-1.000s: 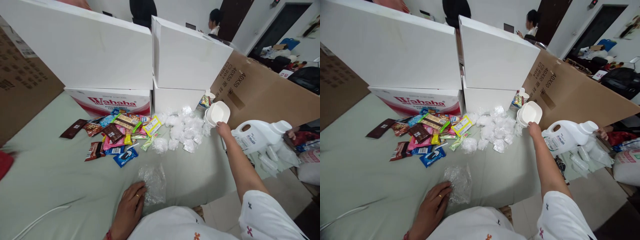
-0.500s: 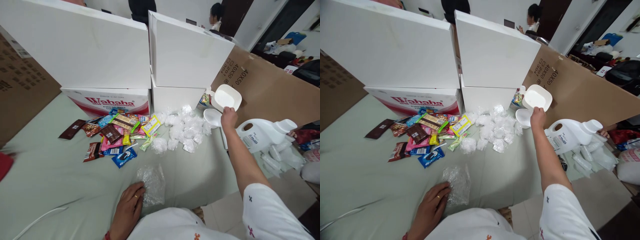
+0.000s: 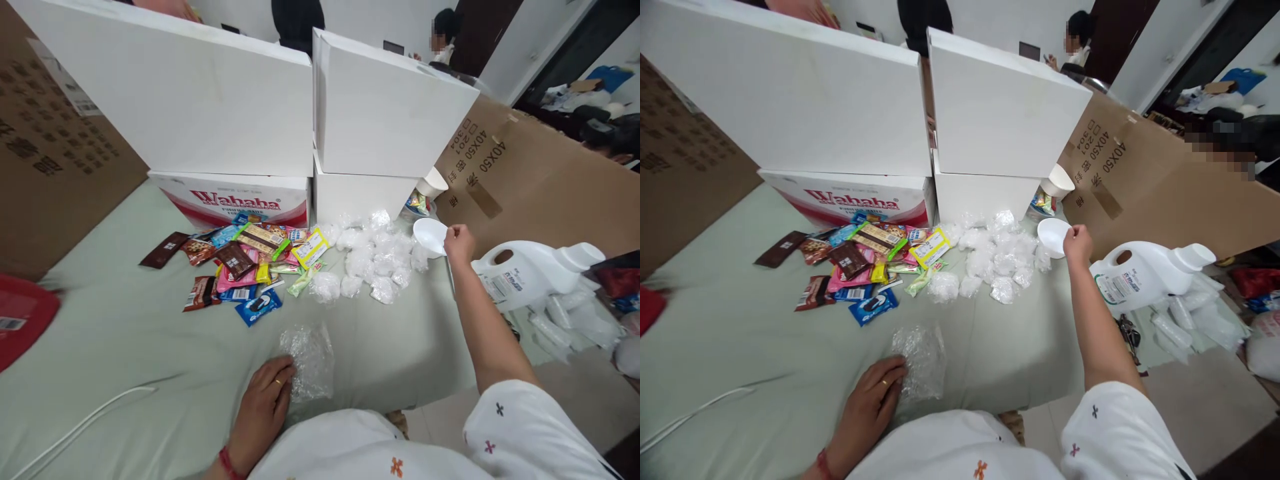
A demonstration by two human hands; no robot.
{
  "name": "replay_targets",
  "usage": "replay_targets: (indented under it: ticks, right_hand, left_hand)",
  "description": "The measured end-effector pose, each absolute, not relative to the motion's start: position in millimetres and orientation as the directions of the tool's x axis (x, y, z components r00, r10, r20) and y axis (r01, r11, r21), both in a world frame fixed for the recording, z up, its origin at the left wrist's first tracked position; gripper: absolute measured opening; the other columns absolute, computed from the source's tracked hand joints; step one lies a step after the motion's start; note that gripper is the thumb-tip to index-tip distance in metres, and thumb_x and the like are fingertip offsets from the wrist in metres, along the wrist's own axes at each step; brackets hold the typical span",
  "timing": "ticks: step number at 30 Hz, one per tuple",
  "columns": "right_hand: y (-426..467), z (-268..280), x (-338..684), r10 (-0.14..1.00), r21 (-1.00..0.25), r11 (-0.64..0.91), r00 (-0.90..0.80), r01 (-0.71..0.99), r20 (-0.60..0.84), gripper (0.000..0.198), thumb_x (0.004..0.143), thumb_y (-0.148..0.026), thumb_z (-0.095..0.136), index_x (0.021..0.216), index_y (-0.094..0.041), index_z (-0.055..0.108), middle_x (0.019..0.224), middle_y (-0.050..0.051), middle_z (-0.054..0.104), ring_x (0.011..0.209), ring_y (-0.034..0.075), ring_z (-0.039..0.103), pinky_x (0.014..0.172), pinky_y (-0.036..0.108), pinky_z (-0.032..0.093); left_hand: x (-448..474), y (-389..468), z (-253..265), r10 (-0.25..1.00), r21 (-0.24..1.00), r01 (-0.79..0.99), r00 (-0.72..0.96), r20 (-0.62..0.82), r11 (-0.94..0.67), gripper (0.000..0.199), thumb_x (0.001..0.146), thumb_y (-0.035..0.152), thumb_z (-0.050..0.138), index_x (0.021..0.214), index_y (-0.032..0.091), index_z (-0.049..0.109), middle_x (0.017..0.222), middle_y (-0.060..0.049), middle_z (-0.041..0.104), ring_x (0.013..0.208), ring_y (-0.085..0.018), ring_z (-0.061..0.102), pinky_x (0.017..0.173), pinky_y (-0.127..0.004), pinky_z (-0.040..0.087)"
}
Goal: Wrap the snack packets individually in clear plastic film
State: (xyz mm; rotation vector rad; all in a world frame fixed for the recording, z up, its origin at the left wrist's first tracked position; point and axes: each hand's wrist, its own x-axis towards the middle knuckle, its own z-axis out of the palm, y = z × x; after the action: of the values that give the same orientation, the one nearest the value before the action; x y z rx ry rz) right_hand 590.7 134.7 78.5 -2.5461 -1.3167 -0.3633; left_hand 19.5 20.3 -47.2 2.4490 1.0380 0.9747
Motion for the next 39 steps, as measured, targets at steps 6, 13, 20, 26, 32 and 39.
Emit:
replay_targets:
  ticks: [6,13,20,26,32,39]
  right_hand:
    - [98,27,600,0.751,-0.071,-0.639,0.641,0.766,0.159,0.045,0.088,-0.022,0.055,0.130,-0.012,0.067,0.134,0.018,0.061,0.110,0.025,0.063,0.092,0.030,0.047]
    - [135,17,616,0.808,-0.028,-0.584,0.584,0.812,0.074,0.038,0.094,-0.022,0.048,0.118,-0.015,0.076,0.112,0.014,0.073,0.098,0.025,0.066,0.083,0.029,0.046]
    - [166,19,630,0.800,0.004,-0.599,0.598,0.801,0.036,0.041,0.085,-0.018,0.055,0.120,-0.016,0.077,0.110,0.013,0.076,0.096,0.024,0.068,0.077,0.028,0.044]
    - [153,32,636,0.807,0.074,-0.590,0.590,0.804,0.021,0.032,0.088,-0.029,0.056,0.105,-0.015,0.079,0.102,0.014,0.076,0.096,0.028,0.067,0.086,0.035,0.043]
    - [149,35,631,0.845,0.088,-0.533,0.534,0.842,0.011,0.037,0.094,-0.037,0.055,0.116,-0.017,0.076,0.116,0.013,0.074,0.109,0.027,0.065,0.092,0.034,0.041]
    - [173,28,634,0.795,0.065,-0.605,0.607,0.793,-0.005,0.039,0.092,-0.037,0.056,0.118,-0.017,0.077,0.112,0.013,0.076,0.105,0.027,0.068,0.085,0.031,0.043]
  left_hand:
    - [20,21,-51,0.721,0.507,0.513,0.514,0.464,-0.693,0.021,0.096,0.013,0.052,0.107,0.021,0.069,0.115,-0.008,0.072,0.107,-0.021,0.067,0.092,-0.035,0.056]
    - [22,19,-48,0.742,0.527,0.523,0.502,0.444,-0.670,0.022,0.096,0.014,0.052,0.107,0.021,0.069,0.115,-0.008,0.072,0.107,-0.021,0.067,0.092,-0.035,0.057]
    - [22,18,-48,0.751,0.518,0.544,0.501,0.430,-0.660,0.022,0.096,0.014,0.053,0.107,0.022,0.070,0.115,-0.008,0.073,0.107,-0.021,0.067,0.092,-0.036,0.056]
    - [22,18,-45,0.746,0.501,0.553,0.503,0.436,-0.666,0.022,0.096,0.013,0.053,0.109,0.021,0.069,0.116,-0.008,0.072,0.109,-0.020,0.067,0.093,-0.034,0.055]
    - [24,19,-47,0.761,0.513,0.562,0.489,0.426,-0.648,0.021,0.096,0.016,0.053,0.106,0.021,0.070,0.114,-0.008,0.073,0.106,-0.021,0.068,0.092,-0.036,0.056]
    - [24,18,-48,0.757,0.504,0.564,0.499,0.423,-0.654,0.022,0.096,0.015,0.052,0.108,0.022,0.069,0.115,-0.008,0.073,0.106,-0.021,0.068,0.092,-0.036,0.056]
